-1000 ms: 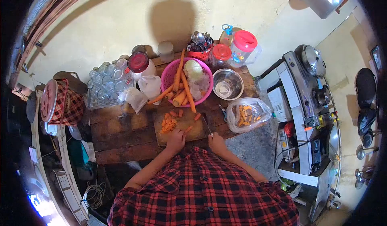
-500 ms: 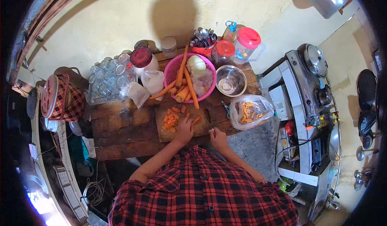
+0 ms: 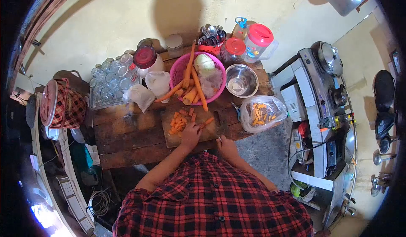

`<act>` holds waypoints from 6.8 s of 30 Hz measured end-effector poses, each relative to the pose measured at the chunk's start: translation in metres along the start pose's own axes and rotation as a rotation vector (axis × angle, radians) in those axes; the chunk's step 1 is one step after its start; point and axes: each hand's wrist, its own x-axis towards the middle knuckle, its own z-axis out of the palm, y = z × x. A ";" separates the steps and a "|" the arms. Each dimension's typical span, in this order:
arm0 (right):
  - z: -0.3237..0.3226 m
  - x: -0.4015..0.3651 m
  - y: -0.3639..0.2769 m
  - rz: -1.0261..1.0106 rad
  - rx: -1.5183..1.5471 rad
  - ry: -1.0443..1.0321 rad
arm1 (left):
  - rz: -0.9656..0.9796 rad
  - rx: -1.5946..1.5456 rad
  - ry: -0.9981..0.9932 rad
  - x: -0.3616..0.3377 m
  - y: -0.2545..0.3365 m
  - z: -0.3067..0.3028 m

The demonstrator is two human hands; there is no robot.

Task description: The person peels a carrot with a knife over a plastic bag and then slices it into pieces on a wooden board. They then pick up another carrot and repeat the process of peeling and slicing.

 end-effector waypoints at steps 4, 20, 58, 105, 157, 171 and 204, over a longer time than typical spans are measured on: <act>-0.003 -0.001 -0.001 -0.021 -0.023 -0.012 | -0.027 0.047 -0.018 -0.002 -0.001 0.001; -0.029 0.004 -0.018 0.041 -0.104 -0.153 | -0.119 0.010 -0.058 -0.006 -0.005 -0.013; -0.104 -0.013 0.075 0.119 0.229 0.084 | -0.712 -1.376 -0.565 0.081 0.115 -0.026; -0.243 0.004 0.147 -0.379 0.048 0.732 | -0.817 -1.463 -0.814 0.134 0.250 0.076; -0.240 0.035 0.142 -0.251 0.082 0.829 | -0.778 -1.207 -0.854 0.121 0.267 0.072; -0.227 0.011 0.171 0.115 -0.375 0.603 | 0.142 -0.026 -0.687 0.123 0.238 0.120; -0.254 0.007 0.138 -0.288 0.046 0.797 | -0.698 -1.482 -0.664 0.137 0.252 0.075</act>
